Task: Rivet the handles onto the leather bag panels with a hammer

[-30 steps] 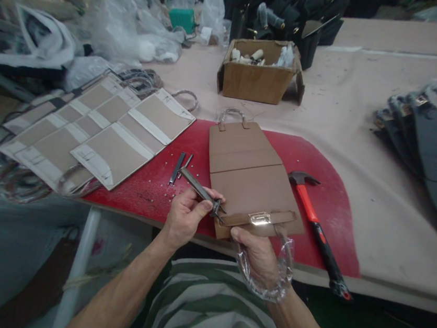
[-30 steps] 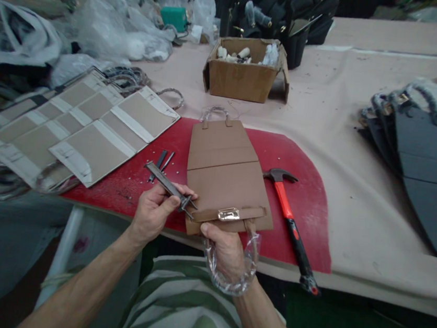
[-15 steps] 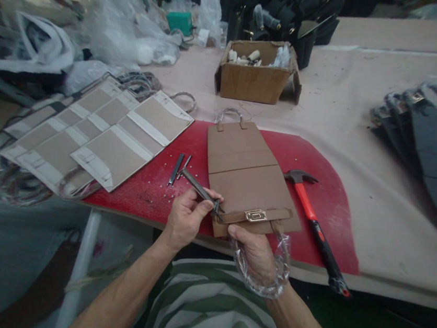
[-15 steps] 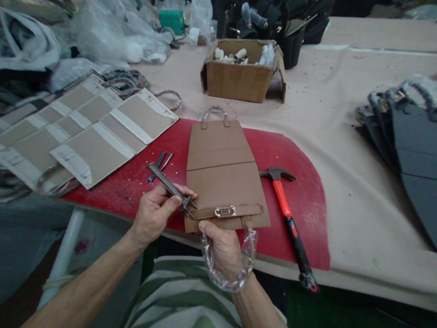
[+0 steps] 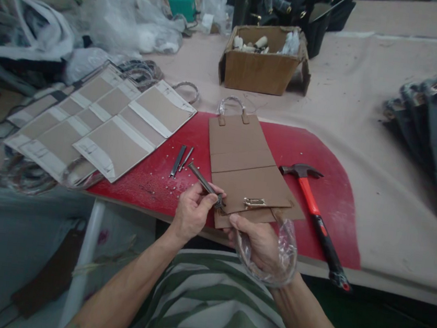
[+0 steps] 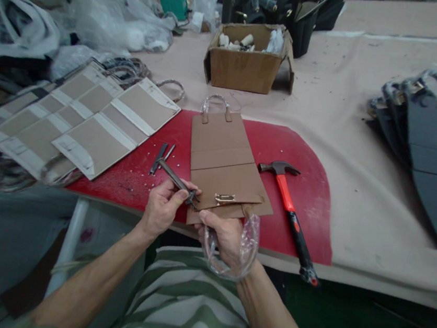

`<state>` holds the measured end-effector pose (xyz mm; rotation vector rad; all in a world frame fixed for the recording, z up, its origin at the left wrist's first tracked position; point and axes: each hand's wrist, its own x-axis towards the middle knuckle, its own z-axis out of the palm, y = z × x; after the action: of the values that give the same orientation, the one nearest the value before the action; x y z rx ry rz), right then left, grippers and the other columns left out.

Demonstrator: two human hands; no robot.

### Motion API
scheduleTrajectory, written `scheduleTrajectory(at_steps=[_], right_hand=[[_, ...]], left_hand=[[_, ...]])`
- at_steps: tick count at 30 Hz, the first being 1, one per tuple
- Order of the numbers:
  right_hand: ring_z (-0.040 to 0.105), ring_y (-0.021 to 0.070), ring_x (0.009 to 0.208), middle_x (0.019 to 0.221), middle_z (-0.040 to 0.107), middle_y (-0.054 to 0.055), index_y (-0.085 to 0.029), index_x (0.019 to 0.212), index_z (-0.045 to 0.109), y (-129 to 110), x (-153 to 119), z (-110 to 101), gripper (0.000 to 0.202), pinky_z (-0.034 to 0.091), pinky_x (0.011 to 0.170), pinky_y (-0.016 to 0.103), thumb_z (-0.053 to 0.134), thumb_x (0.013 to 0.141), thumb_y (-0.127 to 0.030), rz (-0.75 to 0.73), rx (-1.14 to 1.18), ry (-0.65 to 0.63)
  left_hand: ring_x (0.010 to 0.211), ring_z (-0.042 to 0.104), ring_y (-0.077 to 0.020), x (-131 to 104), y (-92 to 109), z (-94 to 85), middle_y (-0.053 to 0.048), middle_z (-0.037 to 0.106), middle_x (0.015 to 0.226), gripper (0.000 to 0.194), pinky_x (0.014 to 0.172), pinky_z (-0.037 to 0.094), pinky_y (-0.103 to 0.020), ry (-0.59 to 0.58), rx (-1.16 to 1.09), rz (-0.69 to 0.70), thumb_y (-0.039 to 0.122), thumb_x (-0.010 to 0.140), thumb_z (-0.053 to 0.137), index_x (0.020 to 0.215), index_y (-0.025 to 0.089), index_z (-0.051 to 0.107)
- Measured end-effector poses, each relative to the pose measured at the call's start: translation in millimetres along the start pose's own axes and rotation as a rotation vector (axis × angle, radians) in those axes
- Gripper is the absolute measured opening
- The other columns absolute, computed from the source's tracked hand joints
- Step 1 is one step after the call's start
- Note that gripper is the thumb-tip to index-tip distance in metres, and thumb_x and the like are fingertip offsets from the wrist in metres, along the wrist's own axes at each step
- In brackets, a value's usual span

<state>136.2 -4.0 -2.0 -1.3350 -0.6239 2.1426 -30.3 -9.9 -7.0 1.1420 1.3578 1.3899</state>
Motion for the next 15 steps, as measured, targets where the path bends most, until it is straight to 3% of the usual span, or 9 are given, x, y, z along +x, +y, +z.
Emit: scheduleTrajectory(at_steps=[3,9,15], right_hand=[[0.058,0.0117,0.052,0.059,0.064,0.003,-0.012,0.067,0.069,0,3,-4,0.032,0.049,0.052,0.023,0.088,0.056,-0.036,0.004,0.074,-0.028],[0.058,0.0106,0.055,0.060,0.062,0.000,-0.012,0.068,0.068,2,5,-7,0.030,0.050,0.055,0.022,0.088,0.056,-0.030,-0.033,0.093,-0.067],[0.057,0.0108,0.055,0.059,0.061,0.001,-0.012,0.067,0.067,2,5,-5,0.028,0.049,0.055,0.022,0.086,0.059,-0.030,-0.050,0.086,-0.087]], left_hand=[[0.091,0.071,-0.0195,1,1,-0.2,-0.008,0.071,0.097,0.017,0.082,0.057,-0.029,-0.017,-0.008,0.025,0.027,0.089,0.059,0.098,0.014,0.063],[0.092,0.070,-0.0191,-2,4,-1.9,-0.008,0.070,0.099,0.014,0.082,0.057,-0.030,-0.037,0.018,0.091,0.025,0.091,0.057,0.099,0.015,0.060],[0.096,0.066,-0.0190,-9,8,-2.1,-0.009,0.069,0.102,0.014,0.084,0.054,-0.031,-0.023,0.236,0.232,0.020,0.089,0.055,0.101,0.016,0.061]])
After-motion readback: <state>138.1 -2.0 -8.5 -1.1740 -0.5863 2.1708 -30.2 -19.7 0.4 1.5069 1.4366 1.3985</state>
